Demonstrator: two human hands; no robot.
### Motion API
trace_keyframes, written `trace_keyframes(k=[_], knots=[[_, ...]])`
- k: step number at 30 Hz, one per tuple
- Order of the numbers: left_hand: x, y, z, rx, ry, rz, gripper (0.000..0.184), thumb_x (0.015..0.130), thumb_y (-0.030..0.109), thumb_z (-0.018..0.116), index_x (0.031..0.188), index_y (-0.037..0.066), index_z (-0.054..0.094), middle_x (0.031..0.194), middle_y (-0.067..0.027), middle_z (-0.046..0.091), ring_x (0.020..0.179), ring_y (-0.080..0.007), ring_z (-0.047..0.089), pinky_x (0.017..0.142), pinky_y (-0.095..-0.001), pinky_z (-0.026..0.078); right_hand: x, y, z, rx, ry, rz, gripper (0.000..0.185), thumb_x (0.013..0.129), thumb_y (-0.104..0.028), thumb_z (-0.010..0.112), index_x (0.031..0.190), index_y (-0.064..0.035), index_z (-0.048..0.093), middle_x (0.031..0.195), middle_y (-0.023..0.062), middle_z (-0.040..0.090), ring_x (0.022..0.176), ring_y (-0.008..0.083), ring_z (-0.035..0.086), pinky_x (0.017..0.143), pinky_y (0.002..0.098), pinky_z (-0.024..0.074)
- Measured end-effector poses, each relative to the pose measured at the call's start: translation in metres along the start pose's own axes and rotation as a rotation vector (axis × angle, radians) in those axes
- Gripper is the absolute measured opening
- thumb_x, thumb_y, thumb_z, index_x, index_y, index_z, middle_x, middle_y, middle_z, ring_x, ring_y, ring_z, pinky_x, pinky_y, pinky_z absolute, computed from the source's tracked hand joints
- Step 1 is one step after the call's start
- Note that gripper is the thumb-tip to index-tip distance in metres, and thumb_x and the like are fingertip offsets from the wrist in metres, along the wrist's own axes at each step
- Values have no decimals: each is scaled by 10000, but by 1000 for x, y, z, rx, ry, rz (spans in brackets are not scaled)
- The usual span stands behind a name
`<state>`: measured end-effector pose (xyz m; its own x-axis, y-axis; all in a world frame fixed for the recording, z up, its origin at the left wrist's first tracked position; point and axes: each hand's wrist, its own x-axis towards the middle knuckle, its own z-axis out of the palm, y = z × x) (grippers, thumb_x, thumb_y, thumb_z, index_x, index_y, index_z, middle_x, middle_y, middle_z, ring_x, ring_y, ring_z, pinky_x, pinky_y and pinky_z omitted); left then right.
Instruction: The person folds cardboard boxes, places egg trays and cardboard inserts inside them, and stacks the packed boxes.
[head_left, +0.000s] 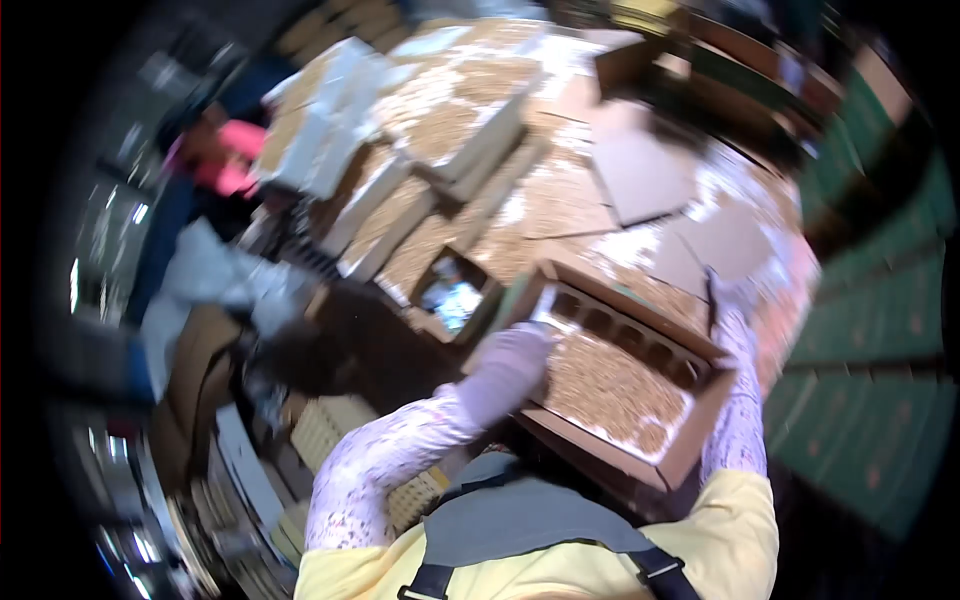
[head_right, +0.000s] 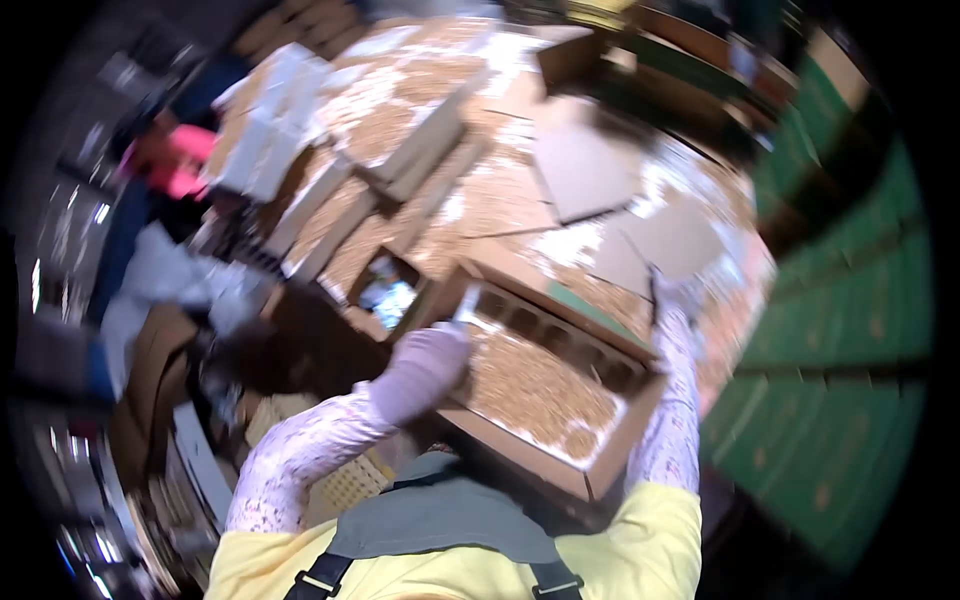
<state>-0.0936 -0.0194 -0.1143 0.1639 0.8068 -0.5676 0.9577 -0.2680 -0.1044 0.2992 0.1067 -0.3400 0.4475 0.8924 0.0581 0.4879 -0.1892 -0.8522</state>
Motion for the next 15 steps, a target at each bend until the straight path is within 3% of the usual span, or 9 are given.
trace_keyframes(k=[2, 4, 6, 8, 10, 11, 12, 13, 15], knots=[[0, 3, -4, -6, 67, 110, 284, 898, 221, 547, 1072, 1, 593, 917, -139, 684, 867, -287, 693, 720, -372, 563, 14, 41, 3, 68, -106, 96, 543, 811, -438, 714, 1104, 1, 586, 999, 198, 645, 908, 332, 617, 816, 422, 491], [-17, 3, -11, -110, 283, 128, 223, 888, 240, 569, 997, 52, 623, 846, -121, 672, 830, -271, 692, 658, -366, 554, 13, 65, -3, 189, -168, 201, 501, 820, -419, 713, 1077, -5, 596, 976, 179, 643, 878, 315, 613, 787, 422, 493], [-43, -12, -28, -110, 590, 319, 177, 849, 269, 631, 898, 101, 610, 730, -81, 616, 682, -228, 672, 577, -357, 522, 9, 85, -6, 330, -207, 307, 460, 828, -400, 712, 1050, -11, 607, 952, 160, 641, 848, 298, 610, 757, 421, 496], [-67, -41, -30, -246, 823, 279, 197, 811, 261, 671, 921, 102, 635, 758, -80, 642, 650, -210, 666, 571, -340, 519, -2, 96, -17, 456, -210, 402, 420, 836, -382, 711, 1023, -18, 617, 929, 141, 639, 818, 281, 606, 727, 420, 498], [-73, -85, -19, -643, 971, 77, 218, 791, 234, 683, 952, 88, 668, 831, -93, 681, 686, -216, 677, 627, -331, 538, -16, 102, -34, 539, -172, 465, 381, 845, -363, 710, 996, -24, 627, 906, 122, 636, 788, 264, 602, 698, 420, 501], [-60, -119, 13, -711, 986, -160, 237, 809, 218, 673, 990, 66, 688, 917, -122, 698, 756, -238, 692, 688, -332, 546, -23, 103, -42, 573, -148, 486, 361, 849, -354, 710, 982, -27, 632, 895, 112, 635, 773, 255, 600, 683, 419, 502], [-49, -149, 36, -861, 848, -400, 264, 827, 307, 656, 1003, 113, 689, 917, -116, 695, 827, -306, 672, 749, -380, 534, -29, 104, -49, 603, -116, 495, 343, 853, -344, 709, 969, -30, 638, 883, 103, 634, 758, 247, 598, 668, 419, 503], [-30, -183, 73, -767, 801, -506, 265, 836, 318, 646, 1013, 127, 693, 975, -123, 687, 896, -295, 662, 798, -393, 519, -39, 102, -58, 614, -87, 490, 324, 857, -335, 708, 955, -33, 643, 871, 93, 633, 744, 238, 596, 653, 419, 504], [4, -217, 102, -728, 401, -513, 362, 823, 415, 634, 1039, 131, 691, 1058, -115, 668, 991, -296, 630, 851, -410, 494, -64, 81, -77, 636, 2, 487, 315, 863, -303, 694, 984, -18, 640, 884, 84, 638, 752, 229, 593, 673, 399, 502]])
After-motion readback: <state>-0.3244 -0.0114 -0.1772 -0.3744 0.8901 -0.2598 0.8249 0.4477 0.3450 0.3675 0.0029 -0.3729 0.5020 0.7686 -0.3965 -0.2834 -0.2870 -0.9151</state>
